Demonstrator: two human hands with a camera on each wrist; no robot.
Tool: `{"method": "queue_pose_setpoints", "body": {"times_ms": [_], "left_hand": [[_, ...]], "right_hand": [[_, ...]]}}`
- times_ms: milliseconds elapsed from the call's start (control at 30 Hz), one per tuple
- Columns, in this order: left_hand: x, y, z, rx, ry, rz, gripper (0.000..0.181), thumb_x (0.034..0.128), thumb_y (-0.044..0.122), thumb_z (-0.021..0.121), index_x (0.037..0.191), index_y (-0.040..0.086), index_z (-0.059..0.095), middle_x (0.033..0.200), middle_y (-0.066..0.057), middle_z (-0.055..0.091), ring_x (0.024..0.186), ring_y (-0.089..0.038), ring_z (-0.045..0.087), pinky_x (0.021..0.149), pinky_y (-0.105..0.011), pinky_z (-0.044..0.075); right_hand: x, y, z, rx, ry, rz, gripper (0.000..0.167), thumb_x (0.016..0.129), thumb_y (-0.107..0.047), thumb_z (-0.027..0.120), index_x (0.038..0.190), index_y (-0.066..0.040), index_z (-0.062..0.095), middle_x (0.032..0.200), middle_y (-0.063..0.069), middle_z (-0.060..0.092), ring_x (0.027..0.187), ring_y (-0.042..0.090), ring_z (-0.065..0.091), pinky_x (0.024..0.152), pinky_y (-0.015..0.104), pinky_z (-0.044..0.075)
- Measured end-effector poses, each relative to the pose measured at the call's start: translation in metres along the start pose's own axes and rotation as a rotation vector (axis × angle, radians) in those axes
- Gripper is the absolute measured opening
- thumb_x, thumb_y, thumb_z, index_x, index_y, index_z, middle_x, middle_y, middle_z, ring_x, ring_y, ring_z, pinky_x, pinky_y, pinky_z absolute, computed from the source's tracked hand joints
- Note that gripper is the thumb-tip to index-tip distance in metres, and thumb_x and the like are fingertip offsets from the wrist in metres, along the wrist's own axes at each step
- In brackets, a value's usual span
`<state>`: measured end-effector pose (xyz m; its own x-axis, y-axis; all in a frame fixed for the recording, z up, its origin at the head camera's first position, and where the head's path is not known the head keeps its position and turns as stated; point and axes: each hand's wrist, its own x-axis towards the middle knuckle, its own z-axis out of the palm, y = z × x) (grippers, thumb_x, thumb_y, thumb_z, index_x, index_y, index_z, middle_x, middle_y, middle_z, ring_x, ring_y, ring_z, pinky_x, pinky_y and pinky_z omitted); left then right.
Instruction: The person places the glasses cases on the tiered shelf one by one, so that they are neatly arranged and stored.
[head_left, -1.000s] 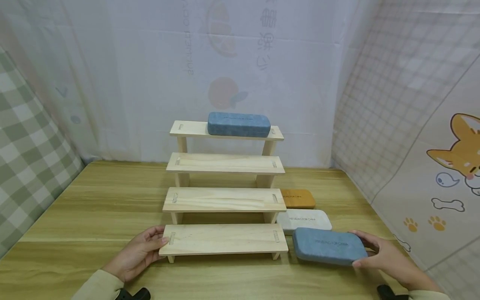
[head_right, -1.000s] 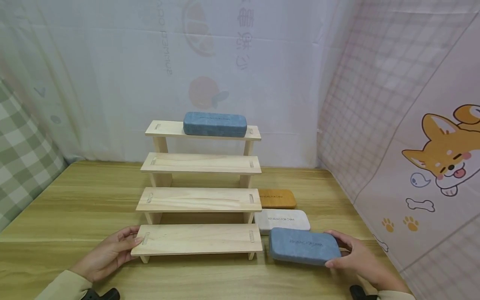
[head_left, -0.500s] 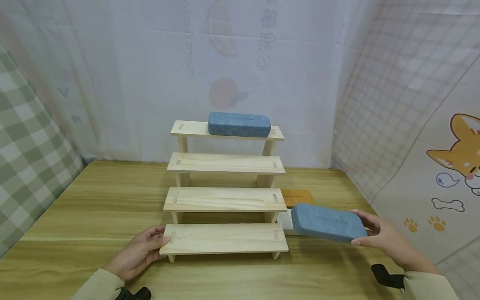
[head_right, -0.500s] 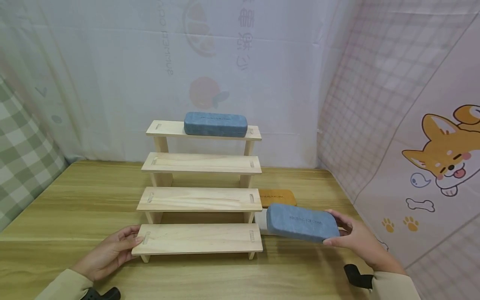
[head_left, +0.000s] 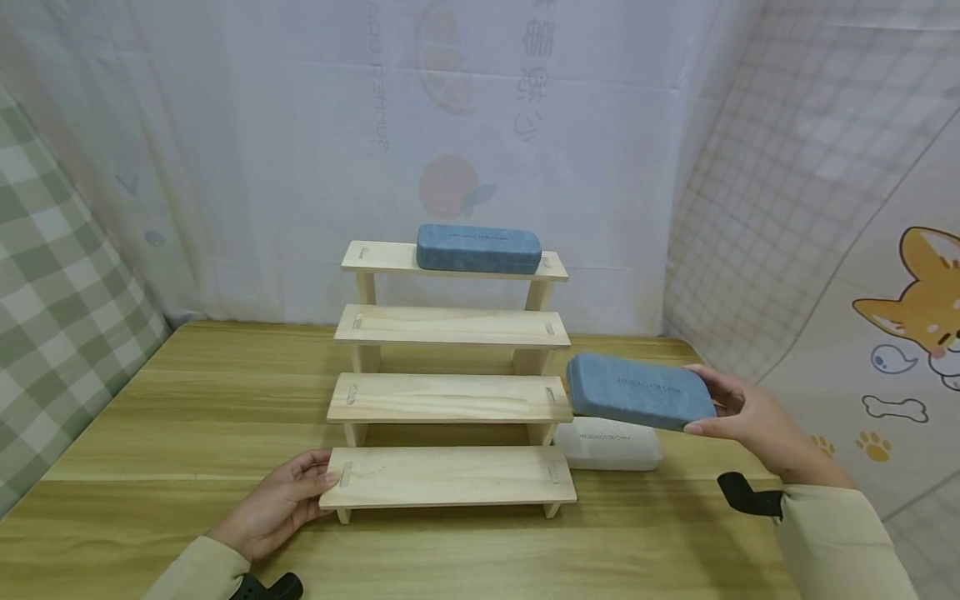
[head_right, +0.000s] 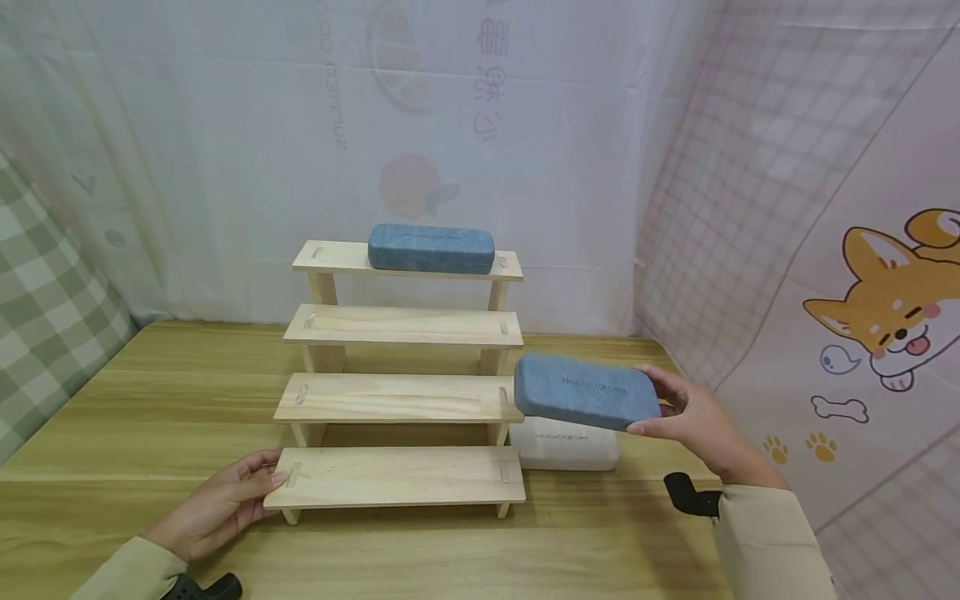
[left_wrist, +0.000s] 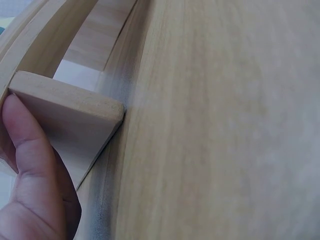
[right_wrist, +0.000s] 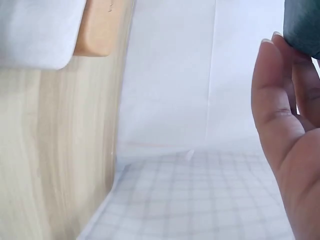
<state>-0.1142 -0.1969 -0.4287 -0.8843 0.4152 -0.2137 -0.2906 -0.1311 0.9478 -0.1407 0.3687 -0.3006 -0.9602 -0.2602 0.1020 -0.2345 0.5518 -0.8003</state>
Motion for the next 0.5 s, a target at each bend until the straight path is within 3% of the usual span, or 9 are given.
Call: {"method": "queue_pose_setpoints", "body": {"times_ms": [200, 333, 500], "left_hand": [[0.000, 0.000, 0.000, -0.007, 0.000, 0.004, 0.071, 0.1002, 0.014, 0.053, 0.144, -0.016, 0.006, 0.118, -0.005, 0.053, 0.103, -0.012, 0.059, 0.087, -0.031, 0.052], [0.000, 0.000, 0.000, -0.007, -0.001, 0.007, 0.070, 0.1003, 0.014, 0.053, 0.144, -0.017, 0.006, 0.118, -0.005, 0.053, 0.102, -0.012, 0.059, 0.086, -0.030, 0.052], [0.000, 0.000, 0.000, -0.008, -0.004, 0.008, 0.070, 0.1004, 0.014, 0.052, 0.144, -0.017, 0.007, 0.117, -0.005, 0.053, 0.102, -0.012, 0.059, 0.086, -0.030, 0.052]], "right_hand": [[0.020, -0.019, 0.002, -0.024, -0.008, 0.016, 0.073, 0.086, -0.006, 0.072, 0.148, -0.002, 0.033, 0.129, -0.013, 0.049, 0.104, -0.006, 0.055, 0.076, 0.023, 0.053], [0.033, -0.031, 0.004, -0.069, -0.013, 0.058, 0.080, 0.086, -0.016, 0.074, 0.151, -0.005, 0.029, 0.135, 0.001, 0.046, 0.106, -0.008, 0.052, 0.079, 0.022, 0.052], [0.052, -0.041, 0.011, -0.083, -0.016, 0.057, 0.079, 0.084, -0.022, 0.076, 0.150, -0.010, 0.034, 0.133, 0.005, 0.050, 0.106, -0.001, 0.054, 0.080, 0.023, 0.051]]}}
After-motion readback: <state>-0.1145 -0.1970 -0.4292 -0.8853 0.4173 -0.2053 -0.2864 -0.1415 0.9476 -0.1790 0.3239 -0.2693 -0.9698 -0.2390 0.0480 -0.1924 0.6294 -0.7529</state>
